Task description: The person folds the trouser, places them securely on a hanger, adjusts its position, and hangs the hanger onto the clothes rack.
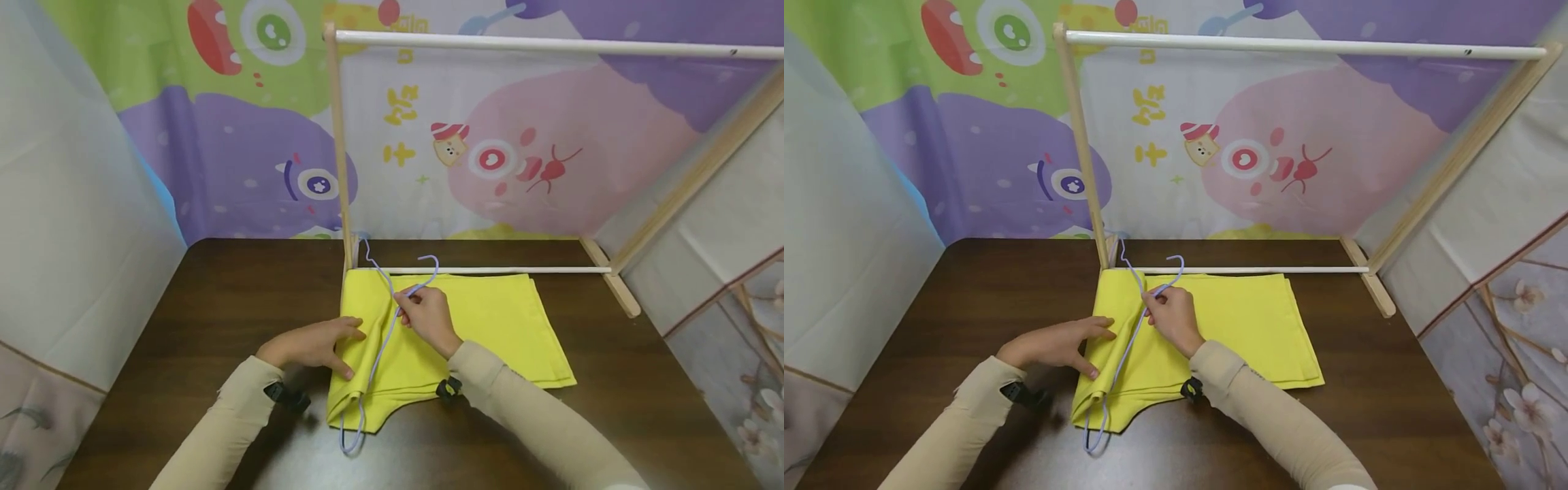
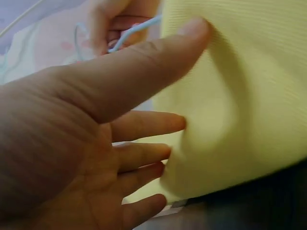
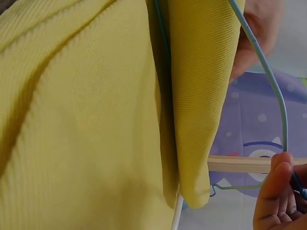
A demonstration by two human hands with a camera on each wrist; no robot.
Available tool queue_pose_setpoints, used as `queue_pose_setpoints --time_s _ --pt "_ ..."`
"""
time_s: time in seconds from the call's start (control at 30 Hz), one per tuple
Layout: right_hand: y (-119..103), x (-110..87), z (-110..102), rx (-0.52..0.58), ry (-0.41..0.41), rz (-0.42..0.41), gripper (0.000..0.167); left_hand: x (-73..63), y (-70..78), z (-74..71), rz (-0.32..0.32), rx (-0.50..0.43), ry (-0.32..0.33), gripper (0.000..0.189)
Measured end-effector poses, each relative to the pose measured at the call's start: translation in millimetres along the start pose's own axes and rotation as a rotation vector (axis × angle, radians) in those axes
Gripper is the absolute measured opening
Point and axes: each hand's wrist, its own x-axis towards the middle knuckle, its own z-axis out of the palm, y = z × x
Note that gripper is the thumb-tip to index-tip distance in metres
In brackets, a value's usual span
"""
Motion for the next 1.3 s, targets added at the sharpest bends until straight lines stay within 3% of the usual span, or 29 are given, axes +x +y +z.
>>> queue_pose_setpoints --time_s 0.2,0.33,0.57,0.67,0.77,1.0,1.1,1.3 --pt "9.4 2.0 0.4 -0.003 0.018 0.003 0.022 1.9 -1.1 13.9 0.013 0.002 0.035 0.078" --pt "10.3 0.8 -0.4 -0.007 0.021 -0.015 0.021 3.8 3.0 19.5 -0.018 0.026 0.078 0.077" --pt "4.0 0.8 -0.3 -0.028 -0.004 -0.066 0.020 12.5 17.2 34.2 -0.029 0.238 0.205 0.077" --pt "1.7 0.8 0.7 -0.029 -0.016 -0.073 0.021 15.4 20.7 38.5 -0.033 0.286 0.233 0.080" --pt "0.7 0.8 2.0 -0.024 -0.019 -0.064 0.020 14.1 18.0 39.3 -0.018 0.292 0.218 0.081" --pt "-0.1 0.8 4.5 -0.020 -0.011 -0.070 0.017 4.0 7.1 34.5 0.024 0.222 0.096 0.095" --pt "-0.4 0.7 5.6 -0.021 -0.007 -0.078 0.017 5.0 10.9 36.7 0.005 0.249 0.095 0.102" --pt "-1.5 -0.3 7.9 -0.011 -0.021 -0.069 0.020 9.2 18.8 46.0 -0.014 0.289 0.155 0.108"
